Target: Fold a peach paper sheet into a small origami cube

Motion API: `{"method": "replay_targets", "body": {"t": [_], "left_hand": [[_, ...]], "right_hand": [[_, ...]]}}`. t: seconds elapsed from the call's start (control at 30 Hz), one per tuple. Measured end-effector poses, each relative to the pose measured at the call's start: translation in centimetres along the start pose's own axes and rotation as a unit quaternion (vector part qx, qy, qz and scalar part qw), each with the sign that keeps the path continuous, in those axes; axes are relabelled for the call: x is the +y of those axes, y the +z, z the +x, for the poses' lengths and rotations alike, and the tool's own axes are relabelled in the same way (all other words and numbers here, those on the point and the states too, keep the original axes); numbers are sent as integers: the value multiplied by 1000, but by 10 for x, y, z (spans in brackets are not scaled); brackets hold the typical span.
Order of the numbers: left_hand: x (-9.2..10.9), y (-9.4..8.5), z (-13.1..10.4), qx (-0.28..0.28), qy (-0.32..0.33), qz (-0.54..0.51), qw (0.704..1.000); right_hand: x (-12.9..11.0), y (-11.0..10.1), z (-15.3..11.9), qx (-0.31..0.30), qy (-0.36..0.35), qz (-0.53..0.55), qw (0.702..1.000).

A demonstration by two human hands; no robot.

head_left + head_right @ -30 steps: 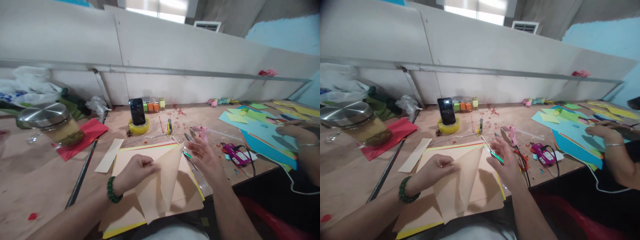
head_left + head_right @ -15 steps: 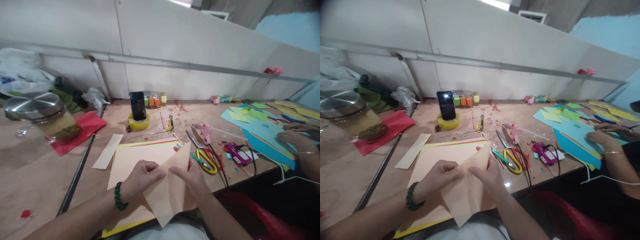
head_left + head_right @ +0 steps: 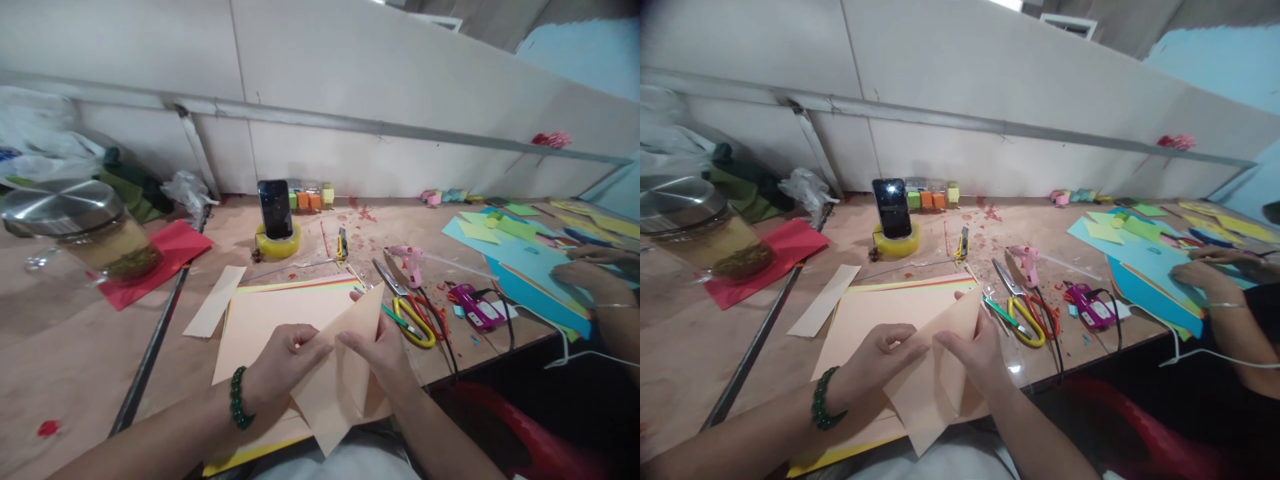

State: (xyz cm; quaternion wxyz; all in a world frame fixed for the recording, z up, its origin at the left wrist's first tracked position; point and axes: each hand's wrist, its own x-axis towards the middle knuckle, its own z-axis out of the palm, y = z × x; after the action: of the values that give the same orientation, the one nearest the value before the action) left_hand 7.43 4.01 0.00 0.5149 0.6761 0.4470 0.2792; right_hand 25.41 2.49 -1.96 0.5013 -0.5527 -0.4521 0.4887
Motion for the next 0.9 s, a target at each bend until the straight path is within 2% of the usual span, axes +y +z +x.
{"method": "replay_targets", "body": {"t": [0.4, 0.9], "left_hand": [[-4, 3, -1, 22, 49, 19, 998], [-5, 2, -2, 16, 51, 20, 998]], "right_hand": [[0, 4, -1, 12, 12, 29, 999], [1, 7, -3, 27, -5, 19, 999]]}}
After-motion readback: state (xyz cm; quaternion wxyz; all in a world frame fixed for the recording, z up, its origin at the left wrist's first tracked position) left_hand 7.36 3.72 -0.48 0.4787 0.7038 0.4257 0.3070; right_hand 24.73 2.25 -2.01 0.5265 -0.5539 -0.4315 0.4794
